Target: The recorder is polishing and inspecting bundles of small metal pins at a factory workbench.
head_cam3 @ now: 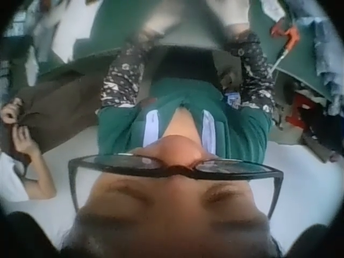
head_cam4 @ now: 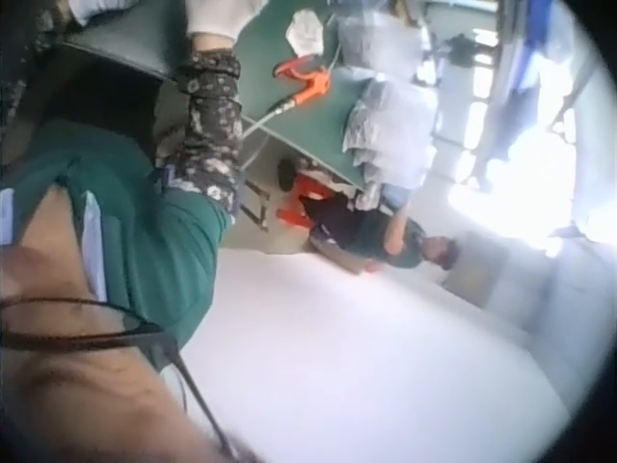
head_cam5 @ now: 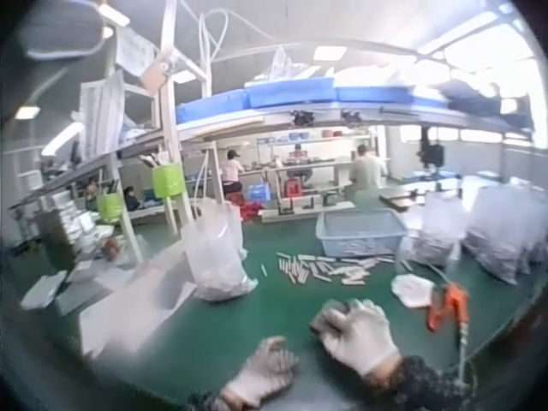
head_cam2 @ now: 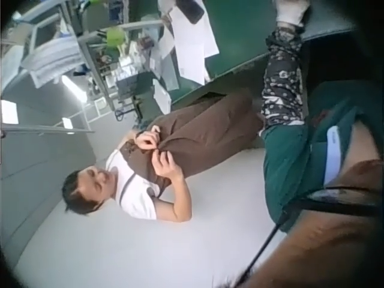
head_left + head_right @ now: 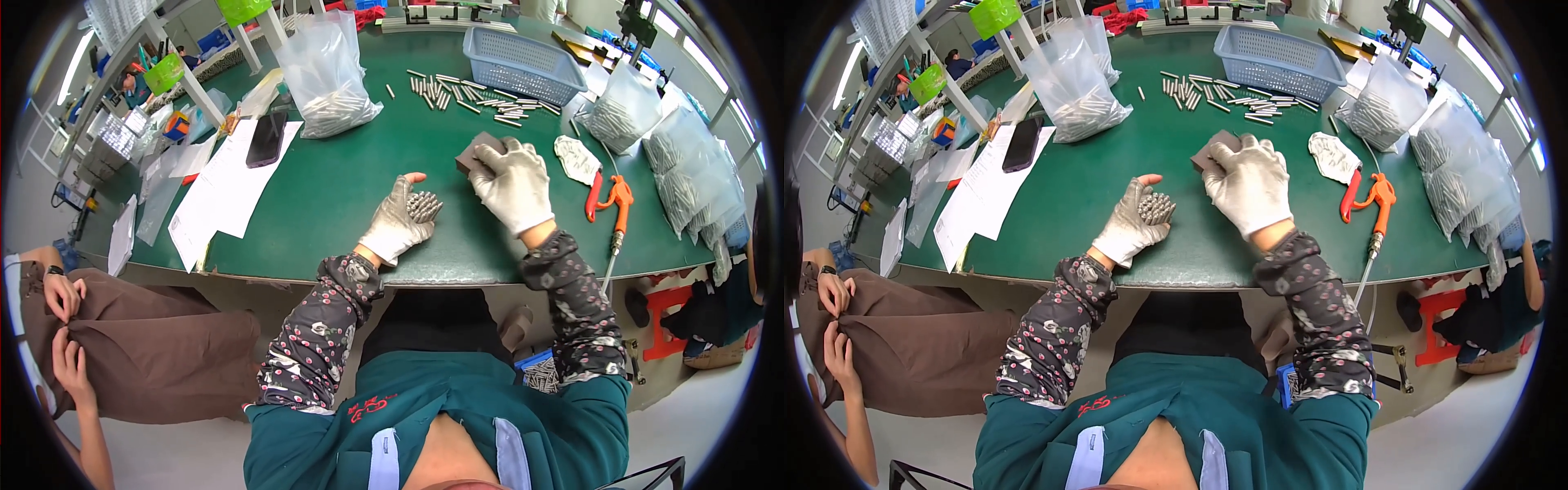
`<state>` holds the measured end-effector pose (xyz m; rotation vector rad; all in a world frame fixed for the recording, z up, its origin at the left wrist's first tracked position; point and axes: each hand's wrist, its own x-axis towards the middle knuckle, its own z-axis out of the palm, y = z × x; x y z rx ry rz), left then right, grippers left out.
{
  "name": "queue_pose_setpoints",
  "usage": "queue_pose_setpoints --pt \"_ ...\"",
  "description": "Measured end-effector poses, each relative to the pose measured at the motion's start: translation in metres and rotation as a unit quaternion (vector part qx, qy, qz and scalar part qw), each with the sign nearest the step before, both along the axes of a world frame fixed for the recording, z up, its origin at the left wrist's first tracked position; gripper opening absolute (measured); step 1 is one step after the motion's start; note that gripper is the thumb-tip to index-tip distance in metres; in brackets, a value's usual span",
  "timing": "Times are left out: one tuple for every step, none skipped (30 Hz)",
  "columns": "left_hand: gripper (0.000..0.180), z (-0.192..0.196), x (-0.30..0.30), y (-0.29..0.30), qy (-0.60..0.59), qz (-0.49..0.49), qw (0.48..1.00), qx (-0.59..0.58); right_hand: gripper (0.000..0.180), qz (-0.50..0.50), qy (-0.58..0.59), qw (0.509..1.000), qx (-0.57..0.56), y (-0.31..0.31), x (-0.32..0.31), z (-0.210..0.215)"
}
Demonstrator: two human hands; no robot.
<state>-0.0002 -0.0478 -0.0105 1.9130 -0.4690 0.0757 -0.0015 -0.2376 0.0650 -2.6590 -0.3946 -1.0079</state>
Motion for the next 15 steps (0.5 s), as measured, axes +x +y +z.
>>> queue_pose_setpoints --pt "0.061 0.004 -0.001 -0.001 0.003 0.001 1.000 0.024 0.021 0.062 0.021 0.997 0.037 -0.001 -0.008 0.002" --pt "0.061 0.005 0.000 -0.001 0.005 0.004 1.000 0.024 0.024 0.142 0.006 0.988 0.054 0.007 -0.017 0.001" --pt "0.061 0.007 -0.003 -0.001 -0.038 0.010 0.999 0.028 0.024 0.186 -0.012 0.981 0.049 0.013 -0.021 -0.013" --pt "0.060 0.009 -0.005 -0.001 -0.080 0.017 0.996 0.032 0.024 0.230 -0.029 0.972 0.045 0.017 -0.023 -0.025" --pt "0.060 0.006 -0.003 0.002 0.044 -0.026 0.998 -0.046 0.022 0.182 0.033 0.981 0.062 0.010 -0.019 -0.018" --pt "0.060 0.006 -0.002 -0.001 0.040 -0.028 0.998 -0.046 0.022 -0.005 0.021 0.998 -0.061 0.003 -0.016 -0.008" --pt "0.059 0.007 -0.004 -0.003 0.044 -0.027 0.998 -0.042 0.022 0.004 0.020 1.000 -0.008 -0.004 -0.014 -0.006" --pt "0.059 0.005 -0.006 -0.002 0.052 -0.021 0.998 -0.038 0.022 0.017 0.022 0.999 0.045 -0.005 -0.013 -0.004" --pt "0.057 0.005 -0.006 0.000 0.003 0.007 0.999 0.035 0.022 0.107 -0.030 0.992 0.064 0.004 -0.022 -0.001" --pt "0.057 0.002 -0.002 0.002 0.003 0.009 0.999 0.036 0.022 0.255 -0.007 0.958 0.128 0.012 -0.022 -0.007" --pt "0.057 0.004 0.002 0.001 0.039 -0.021 0.998 -0.039 0.021 0.234 0.014 0.966 0.107 0.011 -0.019 -0.016" --pt "0.057 0.005 0.003 0.000 0.076 -0.051 0.989 -0.114 0.021 0.212 0.034 0.973 0.085 0.008 -0.016 -0.021" --pt "0.058 0.005 -0.003 0.001 0.009 0.015 1.000 0.011 0.024 0.098 0.037 0.994 0.033 -0.002 -0.017 -0.022" --pt "0.058 0.007 -0.002 -0.001 0.004 0.013 1.000 0.011 0.030 -0.016 0.035 0.999 -0.021 -0.014 -0.013 -0.017" --pt "0.057 0.007 -0.004 0.000 -0.002 0.015 0.999 0.028 0.029 -0.019 0.037 0.999 0.003 -0.026 -0.010 -0.019"
